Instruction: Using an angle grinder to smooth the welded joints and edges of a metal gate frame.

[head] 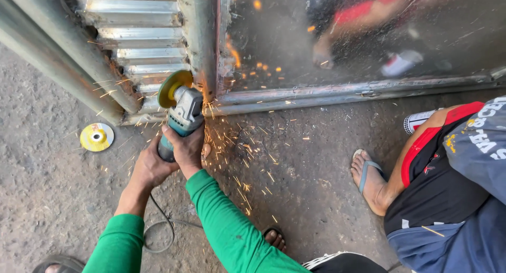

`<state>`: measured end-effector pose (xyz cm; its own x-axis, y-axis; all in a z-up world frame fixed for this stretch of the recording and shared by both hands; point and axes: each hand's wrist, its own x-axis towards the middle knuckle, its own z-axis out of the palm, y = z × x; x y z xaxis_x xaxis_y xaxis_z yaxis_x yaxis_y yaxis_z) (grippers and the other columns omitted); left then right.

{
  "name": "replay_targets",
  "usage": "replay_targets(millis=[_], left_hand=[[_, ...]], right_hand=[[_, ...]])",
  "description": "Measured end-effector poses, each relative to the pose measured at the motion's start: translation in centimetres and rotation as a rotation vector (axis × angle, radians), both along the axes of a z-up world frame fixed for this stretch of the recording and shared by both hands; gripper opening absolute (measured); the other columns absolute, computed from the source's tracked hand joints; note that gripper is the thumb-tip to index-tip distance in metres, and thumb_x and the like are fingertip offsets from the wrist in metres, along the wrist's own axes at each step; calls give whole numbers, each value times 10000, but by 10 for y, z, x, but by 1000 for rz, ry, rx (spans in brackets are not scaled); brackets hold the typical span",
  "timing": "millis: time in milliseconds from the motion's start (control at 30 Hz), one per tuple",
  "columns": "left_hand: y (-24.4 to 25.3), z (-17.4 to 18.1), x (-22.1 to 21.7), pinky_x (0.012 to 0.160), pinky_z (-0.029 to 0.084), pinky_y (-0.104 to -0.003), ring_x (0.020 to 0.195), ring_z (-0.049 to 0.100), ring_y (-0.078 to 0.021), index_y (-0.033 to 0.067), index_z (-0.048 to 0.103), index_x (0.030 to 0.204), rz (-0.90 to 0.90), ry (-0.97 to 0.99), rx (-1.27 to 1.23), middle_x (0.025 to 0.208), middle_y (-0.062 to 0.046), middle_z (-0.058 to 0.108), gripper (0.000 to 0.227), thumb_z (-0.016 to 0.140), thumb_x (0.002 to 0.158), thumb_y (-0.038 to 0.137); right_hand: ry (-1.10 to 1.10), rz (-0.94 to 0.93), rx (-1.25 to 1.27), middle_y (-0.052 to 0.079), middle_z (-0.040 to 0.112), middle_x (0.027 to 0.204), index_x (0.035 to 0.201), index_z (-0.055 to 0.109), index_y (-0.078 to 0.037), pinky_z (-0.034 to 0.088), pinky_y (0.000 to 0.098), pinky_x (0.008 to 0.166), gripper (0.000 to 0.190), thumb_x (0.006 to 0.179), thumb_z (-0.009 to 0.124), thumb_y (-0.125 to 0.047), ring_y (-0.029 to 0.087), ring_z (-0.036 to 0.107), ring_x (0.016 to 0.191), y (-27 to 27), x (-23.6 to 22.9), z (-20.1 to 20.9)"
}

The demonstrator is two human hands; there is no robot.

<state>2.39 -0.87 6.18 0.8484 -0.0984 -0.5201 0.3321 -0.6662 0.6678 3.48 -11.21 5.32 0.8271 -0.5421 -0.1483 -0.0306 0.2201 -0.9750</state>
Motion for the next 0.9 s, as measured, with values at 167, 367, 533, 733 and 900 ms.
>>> replay_targets(millis=[167,367,533,733,900], left_hand=[[5,-34,-1,967,523,-580,1116,675,-439,181,609,1280,-27,20,55,1102,-245,728,789,883,573,398],[3,-21,1,969,517,-578,1131,659,-449,189,580,1305,-13,-3,23,1110,-253,717,807,862,575,386],[-2,-17,-4,963,521,-575,1120,668,-444,180,577,1306,-26,11,34,1089,-258,720,819,866,572,399],[-1,-23,-8,939,527,-571,1107,675,-444,174,587,1310,-5,32,24,1085,-242,728,810,850,575,390],[-1,-15,-2,933,532,-568,1102,676,-440,188,596,1284,-12,-22,26,1093,-244,724,788,858,565,375]], right_hand=[[25,30,14,69,533,1054,1225,469,-79,431,501,874,693,722,874,-329,216,567,1003,-2,-5,-29],[15,15,-34,78,542,1086,1234,476,-73,422,500,948,683,727,872,-304,201,561,1054,0,-1,-14],[55,8,-16,85,532,1115,1242,463,-67,414,508,925,692,734,865,-308,203,549,1081,1,-9,-17],[50,19,-20,51,528,1052,1211,484,-77,402,486,858,635,736,861,-267,180,539,1021,-3,-12,-11],[-8,24,-20,65,531,1073,1235,473,-91,427,513,896,673,724,862,-293,197,551,1036,-3,-1,8]])
